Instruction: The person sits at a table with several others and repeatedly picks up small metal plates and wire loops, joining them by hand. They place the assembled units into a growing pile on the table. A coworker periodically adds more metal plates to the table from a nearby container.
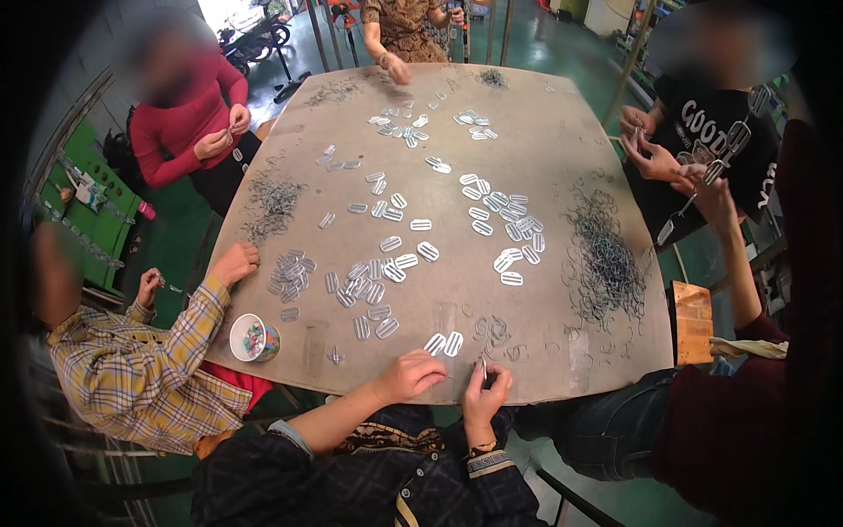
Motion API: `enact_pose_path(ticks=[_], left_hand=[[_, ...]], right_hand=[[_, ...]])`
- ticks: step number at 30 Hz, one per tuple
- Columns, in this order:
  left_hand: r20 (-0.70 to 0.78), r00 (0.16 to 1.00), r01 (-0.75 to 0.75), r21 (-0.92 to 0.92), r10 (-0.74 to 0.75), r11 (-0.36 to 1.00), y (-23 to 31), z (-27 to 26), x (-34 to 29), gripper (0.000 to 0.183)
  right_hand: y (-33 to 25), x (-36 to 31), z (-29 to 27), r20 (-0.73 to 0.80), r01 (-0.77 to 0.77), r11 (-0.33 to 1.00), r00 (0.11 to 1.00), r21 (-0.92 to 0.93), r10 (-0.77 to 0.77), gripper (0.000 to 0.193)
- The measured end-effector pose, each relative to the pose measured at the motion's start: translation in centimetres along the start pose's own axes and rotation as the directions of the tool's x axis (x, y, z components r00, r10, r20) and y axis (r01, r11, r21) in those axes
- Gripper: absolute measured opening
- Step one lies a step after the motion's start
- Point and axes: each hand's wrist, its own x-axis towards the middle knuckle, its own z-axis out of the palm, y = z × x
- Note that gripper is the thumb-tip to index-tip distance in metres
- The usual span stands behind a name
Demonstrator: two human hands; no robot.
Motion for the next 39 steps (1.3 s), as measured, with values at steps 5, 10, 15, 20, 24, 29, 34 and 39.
enact_pose_path(ticks=[5,10,15,20,24,29,34,39], left_hand=[[-0.004,1.0,0.014,0.018,-0.014,1.0,-1.5,-2.8,-1.2,0.011],[-0.045,0.986,0.157,-0.023,-0.158,0.987,-0.6,-3.7,-1.5,0.011],[-0.074,0.941,0.318,-0.146,-0.331,0.937,0.9,-4.2,-0.9,0.012],[-0.079,0.963,0.242,-0.155,-0.256,0.958,1.9,-4.3,-0.4,0.012],[-0.02,0.958,0.276,-0.218,-0.287,0.936,2.9,-4.0,-0.2,0.012],[0.041,0.929,0.353,-0.403,-0.369,0.845,2.9,-3.5,0.2,0.012],[0.116,0.837,0.518,-0.484,-0.535,0.706,3.1,-4.2,0.5,0.006],[0.136,0.846,0.459,-0.679,-0.516,0.573,2.0,-4.1,1.8,0.006]], right_hand=[[-1.4,-0.4,2.3,-0.003,-0.058,0.997,0.998,0.041,0.058,0.016],[-3.0,0.3,1.5,0.012,-0.146,0.975,0.989,0.169,0.146,0.011],[-5.3,-0.2,1.0,0.047,-0.05,0.993,0.998,0.103,0.046,0.01],[-6.0,-0.7,1.1,0.1,0.146,0.989,0.984,0.04,-0.149,0.007],[-7.7,-1.1,1.0,0.19,-0.188,0.931,0.973,0.312,0.132,0.009],[-8.0,-0.7,0.4,0.296,-0.215,0.929,0.947,0.301,0.123,0.008],[-9.9,-0.1,0.4,0.4,-0.261,0.952,0.899,0.159,0.179,0.008],[-10.2,0.8,0.4,0.407,-0.327,0.923,0.886,0.205,0.224,0.01]])
